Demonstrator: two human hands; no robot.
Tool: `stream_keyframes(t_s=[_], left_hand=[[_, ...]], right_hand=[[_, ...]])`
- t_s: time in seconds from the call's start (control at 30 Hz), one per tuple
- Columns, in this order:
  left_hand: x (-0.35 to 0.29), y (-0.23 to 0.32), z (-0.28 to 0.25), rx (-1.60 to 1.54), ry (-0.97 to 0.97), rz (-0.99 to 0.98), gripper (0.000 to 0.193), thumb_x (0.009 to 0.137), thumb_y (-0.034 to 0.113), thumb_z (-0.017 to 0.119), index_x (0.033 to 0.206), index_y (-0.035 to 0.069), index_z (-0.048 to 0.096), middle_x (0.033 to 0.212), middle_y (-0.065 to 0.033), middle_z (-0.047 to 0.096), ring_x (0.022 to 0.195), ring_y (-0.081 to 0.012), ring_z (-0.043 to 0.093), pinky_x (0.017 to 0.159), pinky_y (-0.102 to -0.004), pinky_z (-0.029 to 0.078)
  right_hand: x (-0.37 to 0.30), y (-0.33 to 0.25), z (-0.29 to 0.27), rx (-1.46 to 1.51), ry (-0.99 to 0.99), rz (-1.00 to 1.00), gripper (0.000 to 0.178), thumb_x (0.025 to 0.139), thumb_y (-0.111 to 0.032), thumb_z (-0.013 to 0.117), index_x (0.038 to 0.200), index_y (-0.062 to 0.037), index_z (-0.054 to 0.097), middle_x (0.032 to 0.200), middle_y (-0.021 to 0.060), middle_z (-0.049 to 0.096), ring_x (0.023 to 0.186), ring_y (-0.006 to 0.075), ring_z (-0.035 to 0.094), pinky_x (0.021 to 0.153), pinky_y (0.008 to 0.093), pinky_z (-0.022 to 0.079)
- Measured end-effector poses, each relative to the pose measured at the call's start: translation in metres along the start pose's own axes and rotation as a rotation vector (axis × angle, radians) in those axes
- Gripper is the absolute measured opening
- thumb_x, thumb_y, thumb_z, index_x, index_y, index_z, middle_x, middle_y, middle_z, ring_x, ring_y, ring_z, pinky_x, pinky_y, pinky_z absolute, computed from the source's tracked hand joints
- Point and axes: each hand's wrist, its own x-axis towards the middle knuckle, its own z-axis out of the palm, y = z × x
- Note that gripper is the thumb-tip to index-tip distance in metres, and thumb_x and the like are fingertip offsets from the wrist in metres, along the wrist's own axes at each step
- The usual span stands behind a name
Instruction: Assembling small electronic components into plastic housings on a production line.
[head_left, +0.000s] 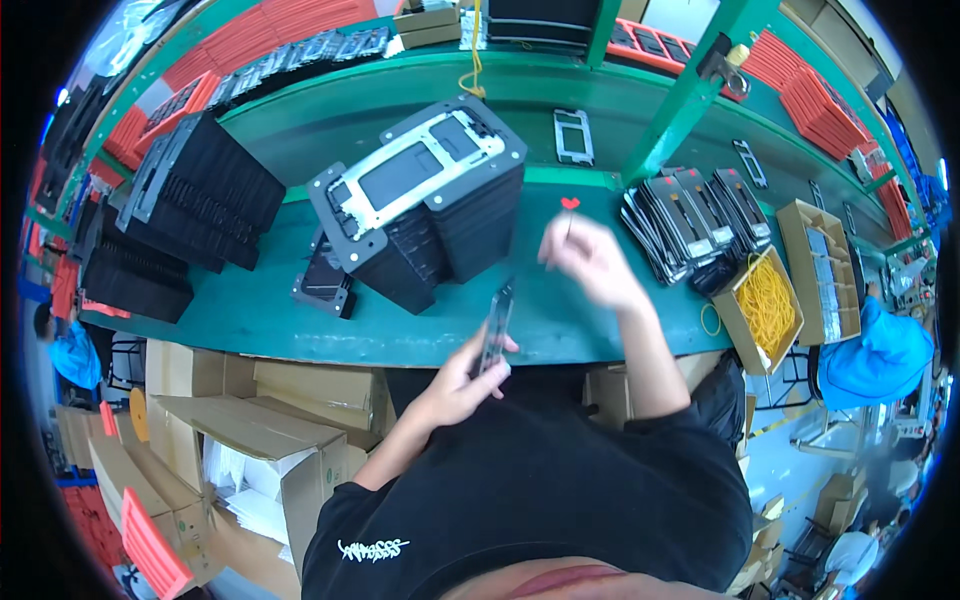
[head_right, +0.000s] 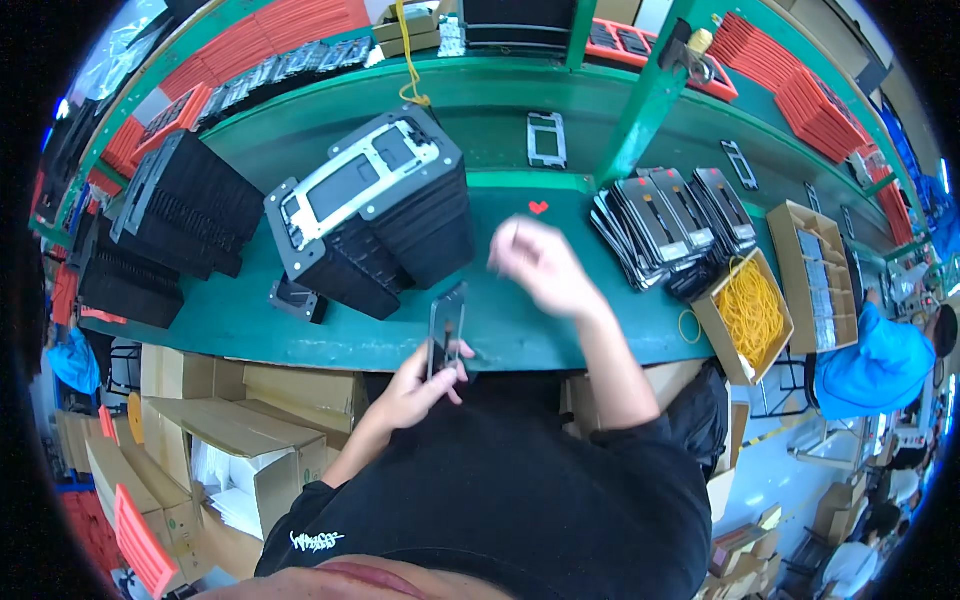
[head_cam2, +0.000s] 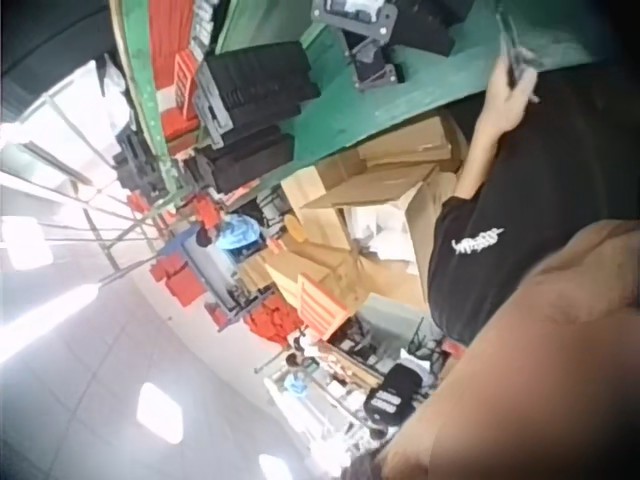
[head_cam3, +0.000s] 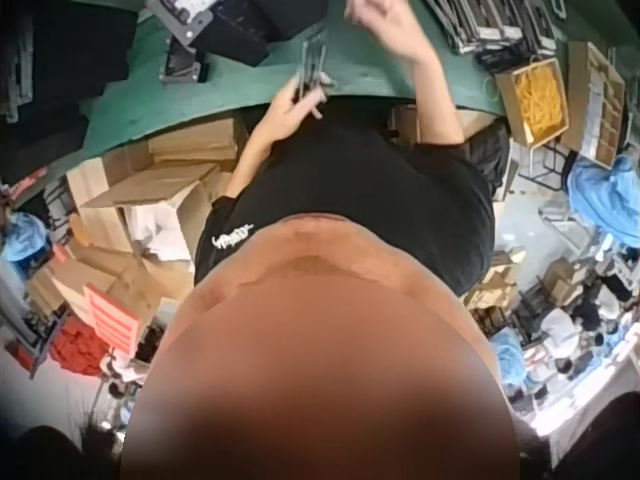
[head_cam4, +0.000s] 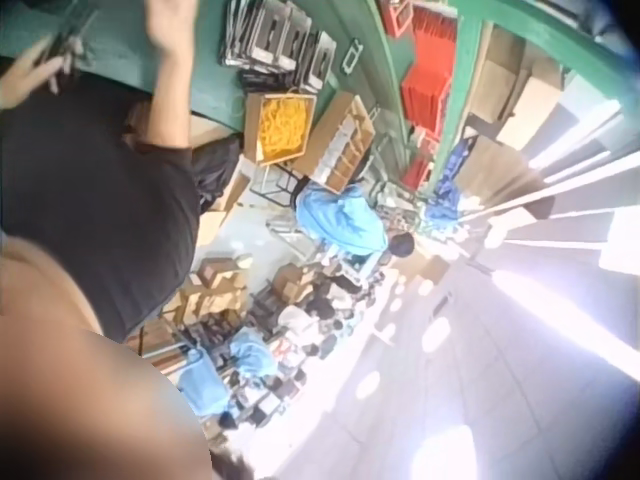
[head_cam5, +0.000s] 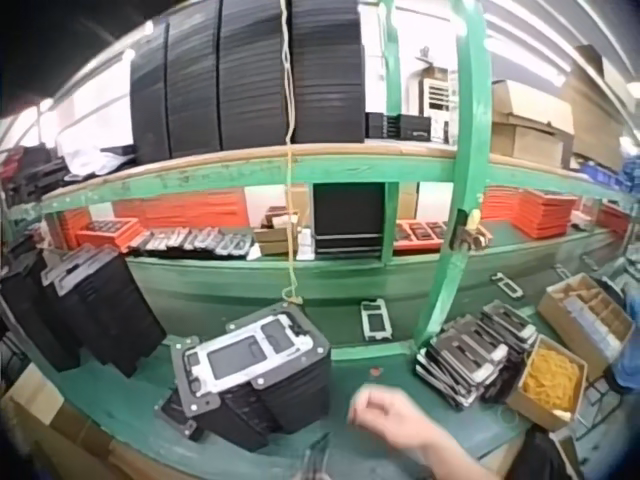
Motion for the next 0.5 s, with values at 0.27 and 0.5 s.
stream_keyframes(t_s=[0.27, 0.5], left_hand=[[0.008, 0.009, -0.011, -0.451, -0.019, 0.08, 0.076, 0.106, 0.039, 0.057, 0.165, 0.006, 0.02, 0.151, -0.0206, 0.047, 0.112, -0.0245, 0.063, 0.082, -0.0365, 0.061], [0.014, 0.056, -0.032, -0.533, 0.031, 0.172, 0.084, 0.106, 0.065, 0.035, 0.157, -0.002, 0.033, 0.153, -0.0246, 0.045, 0.113, -0.0292, 0.066, 0.083, -0.0399, 0.061]], right_hand=[[0.066, 0.066, -0.091, -1.437, 0.444, -0.474, 0.014, 0.093, -0.01, 0.073, 0.102, -0.0011, 0.067, 0.081, 0.001, 0.063, 0.073, 0.011, 0.06, 0.067, 0.024, 0.048], [0.057, -0.104, 0.015, -0.057, -0.018, -0.363, 0.02, 0.092, -0.006, 0.071, 0.112, -0.0043, 0.071, 0.081, 0.0021, 0.069, 0.066, 0.0084, 0.062, 0.061, 0.0226, 0.048]])
